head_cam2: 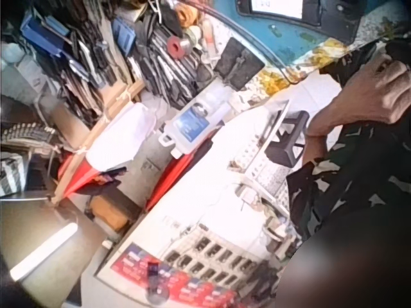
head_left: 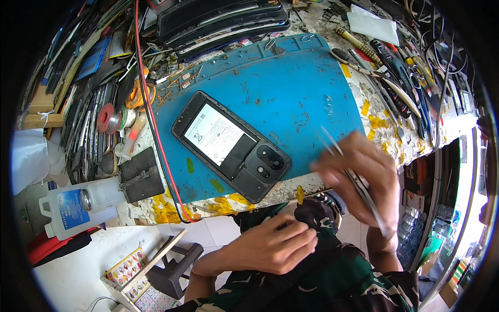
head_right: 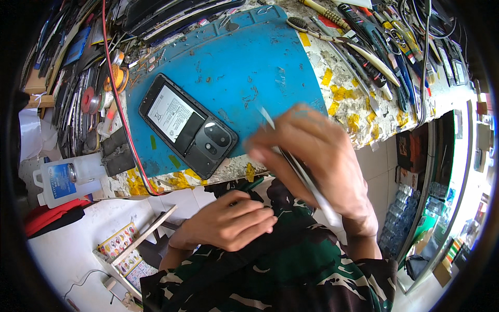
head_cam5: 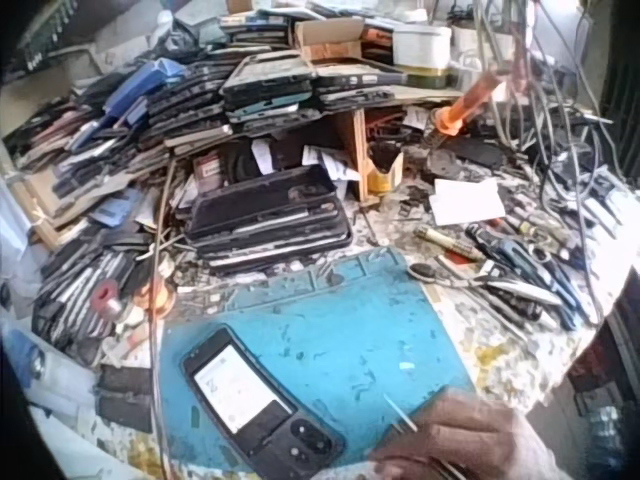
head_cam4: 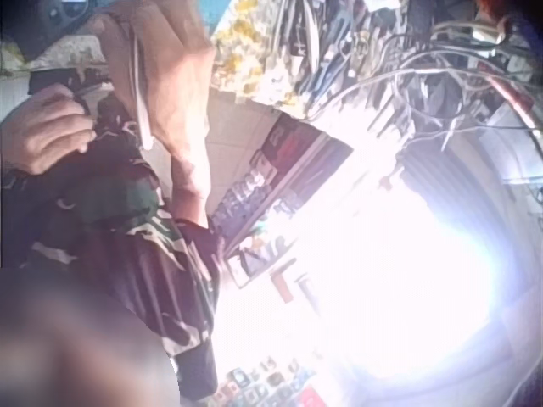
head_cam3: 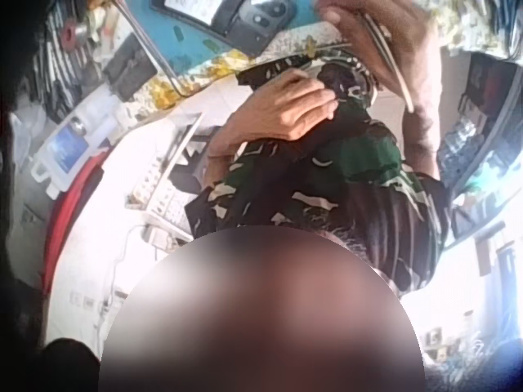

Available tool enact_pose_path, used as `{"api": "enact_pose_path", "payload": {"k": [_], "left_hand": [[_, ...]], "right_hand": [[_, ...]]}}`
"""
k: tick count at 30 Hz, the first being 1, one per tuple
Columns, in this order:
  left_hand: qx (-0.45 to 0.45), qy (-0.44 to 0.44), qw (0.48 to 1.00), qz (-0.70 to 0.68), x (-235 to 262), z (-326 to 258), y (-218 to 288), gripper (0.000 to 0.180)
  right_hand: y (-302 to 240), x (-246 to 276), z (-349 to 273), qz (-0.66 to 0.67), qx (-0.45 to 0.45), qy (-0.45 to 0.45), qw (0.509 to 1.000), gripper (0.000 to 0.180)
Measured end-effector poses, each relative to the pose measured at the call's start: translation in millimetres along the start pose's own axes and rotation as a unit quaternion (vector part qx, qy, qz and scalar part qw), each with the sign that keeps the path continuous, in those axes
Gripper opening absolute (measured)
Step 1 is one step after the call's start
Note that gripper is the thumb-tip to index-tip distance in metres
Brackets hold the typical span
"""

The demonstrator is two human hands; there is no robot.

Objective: The person uses a metal prying tool to carefully pry open the back cover of a smartphone. They work along the edges and around the camera module, gradually separating the cover from the chassis.

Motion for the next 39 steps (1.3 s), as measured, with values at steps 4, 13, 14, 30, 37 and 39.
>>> {"api": "enact_pose_path", "payload": {"k": [4, 13, 14, 30, 37, 39], "left_hand": [[0.004, -0.002, 1.0, 0.003, -6.7, 0.9, 0.6, 0.025], [0.129, 0.084, 0.988, 0.033, 37.5, -28.1, -15.0, 0.041], [0.128, 0.094, 0.987, 0.036, 39.3, -30.0, -15.3, 0.04], [0.101, 0.173, 0.976, 0.082, 47.9, -44.7, -32.2, 0.033], [0.15, 0.222, 0.957, 0.107, 49.7, -50.8, -32.4, 0.023], [0.149, 0.242, 0.951, 0.122, 50.1, -51.8, -31.2, 0.021]], "right_hand": [[2.8, -17.5, 18.1, -0.154, -0.033, -0.002, 0.987, 0.016], [-0.8, -32.5, 38.6, -0.179, 0.007, -0.051, 0.983, 0.014], [-0.1, -32.3, 39.5, -0.196, 0.002, -0.05, 0.979, 0.015], [4.2, -44.1, 57.9, -0.235, 0.192, -0.127, 0.944, 0.034], [0.4, -42.5, 53.5, -0.164, 0.187, -0.127, 0.96, 0.037], [-5.2, -41.2, 42.8, -0.101, 0.189, -0.146, 0.966, 0.037]]}}
Point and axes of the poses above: each hand's wrist, its own z-axis towards the middle knuckle, its own x-axis out of the back of the hand, y = z × x, the point moved 5 cm from there along z, towards the middle knuckle, and after that the axes turned 8 degrees about -x, right-handed, at the moved point
